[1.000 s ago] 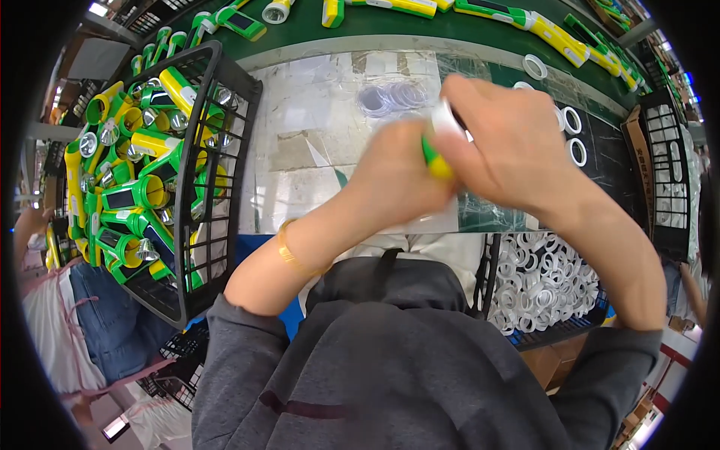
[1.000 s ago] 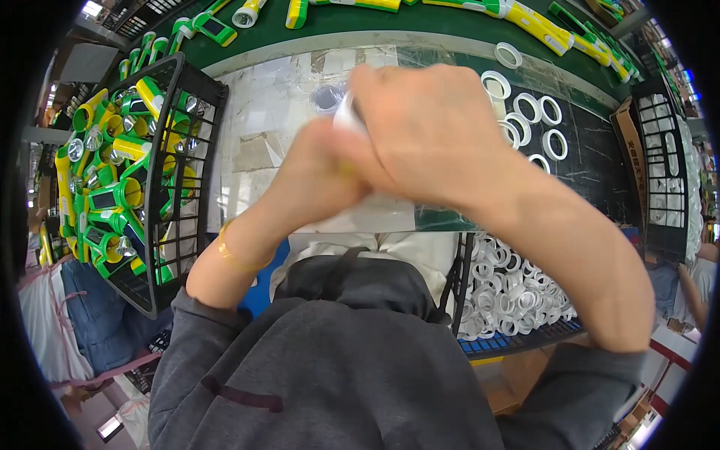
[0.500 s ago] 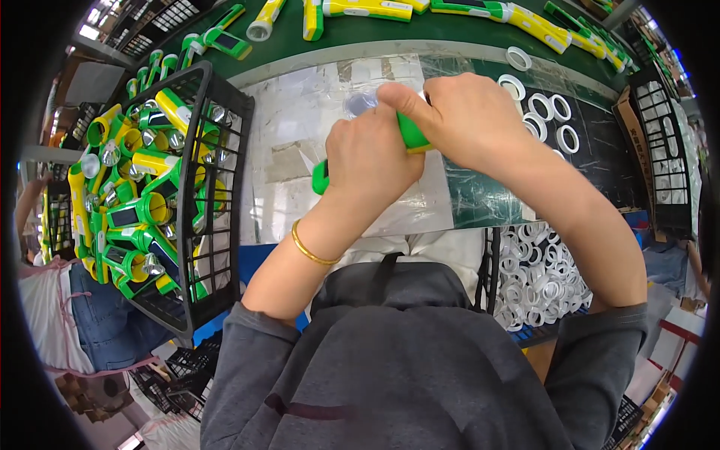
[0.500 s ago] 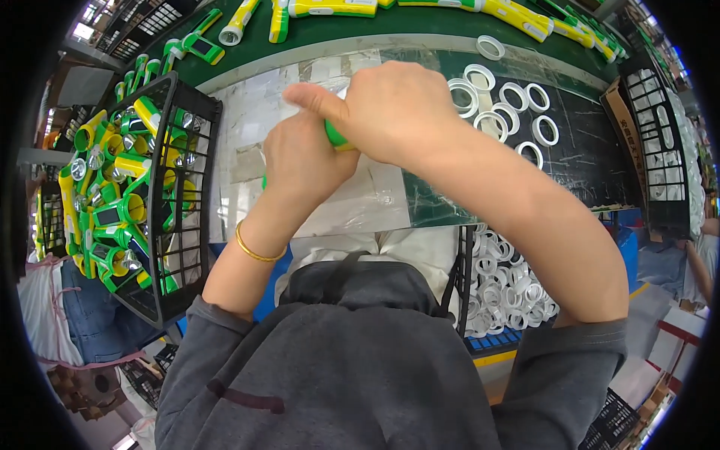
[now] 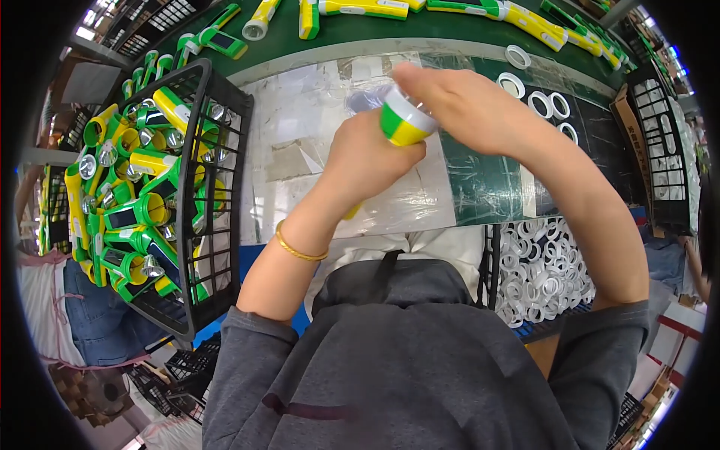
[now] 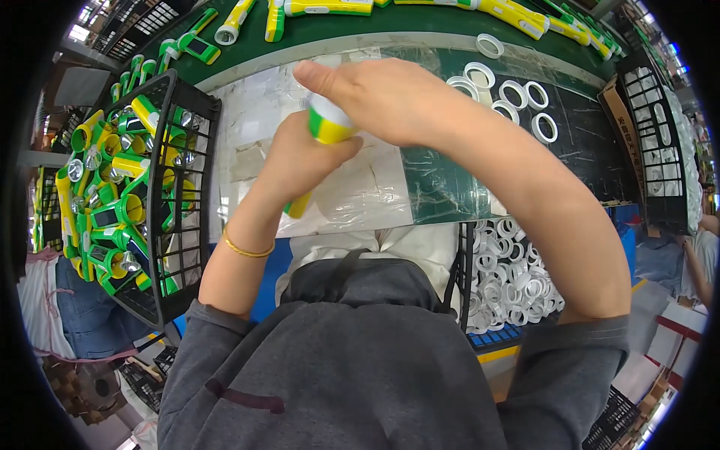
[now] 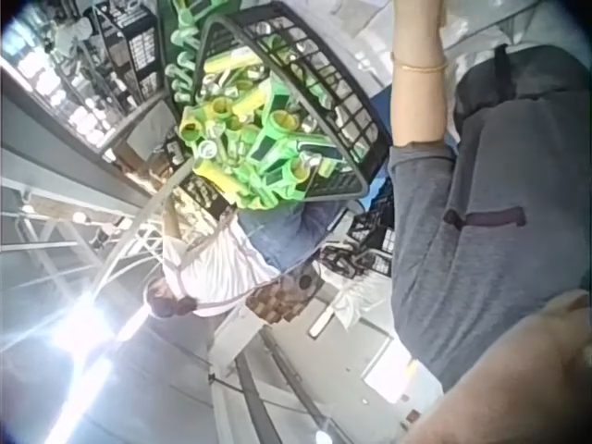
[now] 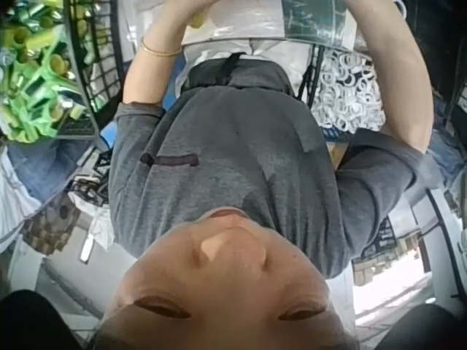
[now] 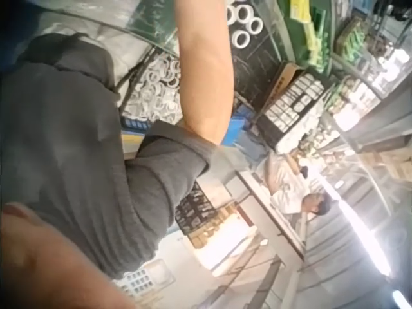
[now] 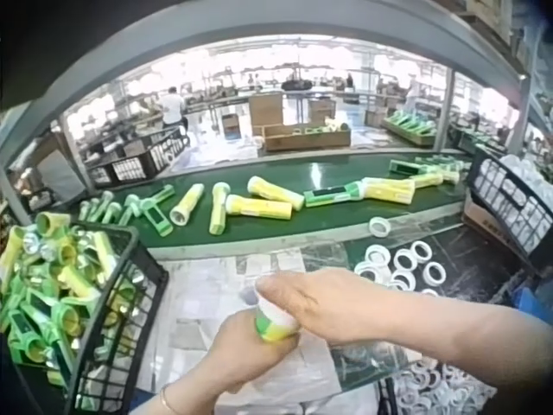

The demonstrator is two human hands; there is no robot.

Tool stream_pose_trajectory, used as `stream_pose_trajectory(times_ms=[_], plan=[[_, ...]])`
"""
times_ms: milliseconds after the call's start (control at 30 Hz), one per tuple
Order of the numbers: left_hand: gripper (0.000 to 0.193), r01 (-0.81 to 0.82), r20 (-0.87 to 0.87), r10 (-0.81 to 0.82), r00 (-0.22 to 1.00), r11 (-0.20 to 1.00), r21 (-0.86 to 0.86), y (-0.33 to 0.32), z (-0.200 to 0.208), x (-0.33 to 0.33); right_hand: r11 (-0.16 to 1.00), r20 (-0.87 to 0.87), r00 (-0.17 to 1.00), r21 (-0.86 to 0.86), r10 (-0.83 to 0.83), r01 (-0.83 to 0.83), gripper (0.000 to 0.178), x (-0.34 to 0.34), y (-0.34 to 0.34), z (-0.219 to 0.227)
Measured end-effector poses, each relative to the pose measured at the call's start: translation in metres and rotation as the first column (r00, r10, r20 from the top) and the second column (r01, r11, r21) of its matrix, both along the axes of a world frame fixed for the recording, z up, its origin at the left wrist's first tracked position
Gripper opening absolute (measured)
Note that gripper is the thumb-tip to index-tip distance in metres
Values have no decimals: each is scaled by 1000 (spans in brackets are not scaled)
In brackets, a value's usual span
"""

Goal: Assembling solar-powered flashlight components by inserting lenses and screwing on front caps.

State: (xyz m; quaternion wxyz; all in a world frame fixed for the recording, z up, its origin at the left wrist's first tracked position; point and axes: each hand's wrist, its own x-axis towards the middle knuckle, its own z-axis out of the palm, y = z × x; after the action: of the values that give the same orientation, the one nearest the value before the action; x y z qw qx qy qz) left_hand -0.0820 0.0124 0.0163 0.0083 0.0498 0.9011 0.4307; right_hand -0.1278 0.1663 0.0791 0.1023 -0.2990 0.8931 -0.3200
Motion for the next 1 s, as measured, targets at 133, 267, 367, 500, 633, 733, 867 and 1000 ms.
stream_pose_trajectory(times_ms=[133,267,367,500,633,733,867,1000], plan=[[32,111,31,-123,992,960,258,0,5,9,968,-477,865,248,157,-39,48,13,0,-13],[30,277,79,-559,825,523,806,-7,26,30,813,-585,655,15,479,-582,33,21,15,8],[22,207,45,-226,973,942,263,15,2,7,919,-581,712,237,394,-315,38,16,11,-14],[20,-110,-258,20,966,934,-339,22,-19,-8,862,-263,959,457,-105,220,53,0,-5,-26],[23,-107,-383,-29,923,939,-327,13,-17,-3,961,302,919,182,-255,207,72,-6,15,-17],[25,-135,-437,-17,899,940,-314,6,0,-6,919,526,833,-217,-174,329,83,-18,51,-15],[31,-176,-444,-2,896,917,-359,-5,12,-22,793,598,782,-385,-175,472,77,-14,82,-46],[44,-395,-526,167,834,847,-357,-27,9,-112,704,312,823,-427,-475,568,48,30,112,-127]])
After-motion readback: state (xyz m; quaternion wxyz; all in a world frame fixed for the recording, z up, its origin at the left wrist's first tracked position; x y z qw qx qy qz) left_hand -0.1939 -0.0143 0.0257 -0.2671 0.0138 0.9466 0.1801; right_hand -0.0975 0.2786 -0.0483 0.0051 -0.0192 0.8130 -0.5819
